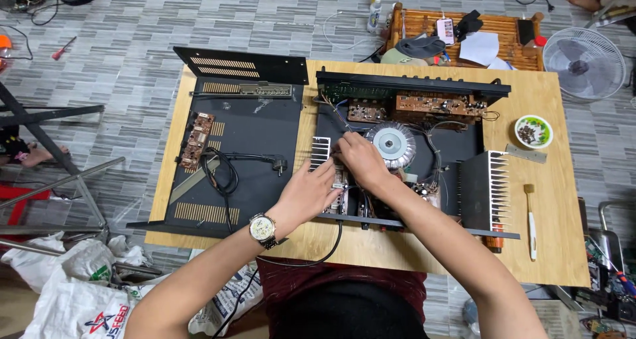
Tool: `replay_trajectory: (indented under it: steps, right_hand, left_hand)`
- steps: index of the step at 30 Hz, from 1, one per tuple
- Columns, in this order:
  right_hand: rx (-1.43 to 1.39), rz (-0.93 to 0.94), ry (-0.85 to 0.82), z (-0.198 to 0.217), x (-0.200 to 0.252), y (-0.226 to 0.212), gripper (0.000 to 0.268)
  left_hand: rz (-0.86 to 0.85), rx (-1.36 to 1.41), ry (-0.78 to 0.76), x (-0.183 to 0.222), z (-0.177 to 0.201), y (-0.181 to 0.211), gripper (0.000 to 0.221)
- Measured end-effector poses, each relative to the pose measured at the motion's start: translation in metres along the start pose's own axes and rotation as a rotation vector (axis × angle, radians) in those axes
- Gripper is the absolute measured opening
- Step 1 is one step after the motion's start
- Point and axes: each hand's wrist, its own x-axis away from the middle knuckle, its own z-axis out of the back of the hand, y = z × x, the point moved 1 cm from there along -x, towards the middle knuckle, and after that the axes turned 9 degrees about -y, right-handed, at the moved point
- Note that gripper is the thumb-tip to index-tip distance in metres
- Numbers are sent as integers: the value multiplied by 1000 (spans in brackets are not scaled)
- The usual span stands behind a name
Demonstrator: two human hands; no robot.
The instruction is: Repairing an audio amplifier by connecting internal circuit boards and wiring
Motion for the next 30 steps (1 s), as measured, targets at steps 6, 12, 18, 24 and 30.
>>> replay_trajectory:
  steps: [6,12,18,24,30]
  right_hand:
    - [-64,41,15,-24,1,11,14]
    - [-106,86,56,-17,2,7,11]
    - [-151,72,75,5,3,0,13]
    - [-219,-20,-92,24,1,-11,12]
    - [-241,-35,-72,21,-2,-11,13]
  left_hand:
    - [36,27,-163,-2,-2,3,58]
    - [47,71,-268,-3,3,2,59]
    - [-52,24,-36,5,12,-9,52]
    - [72,592,-64,-32,76,-54,30]
    - [-112,766,-311,-128,-21,-130,21]
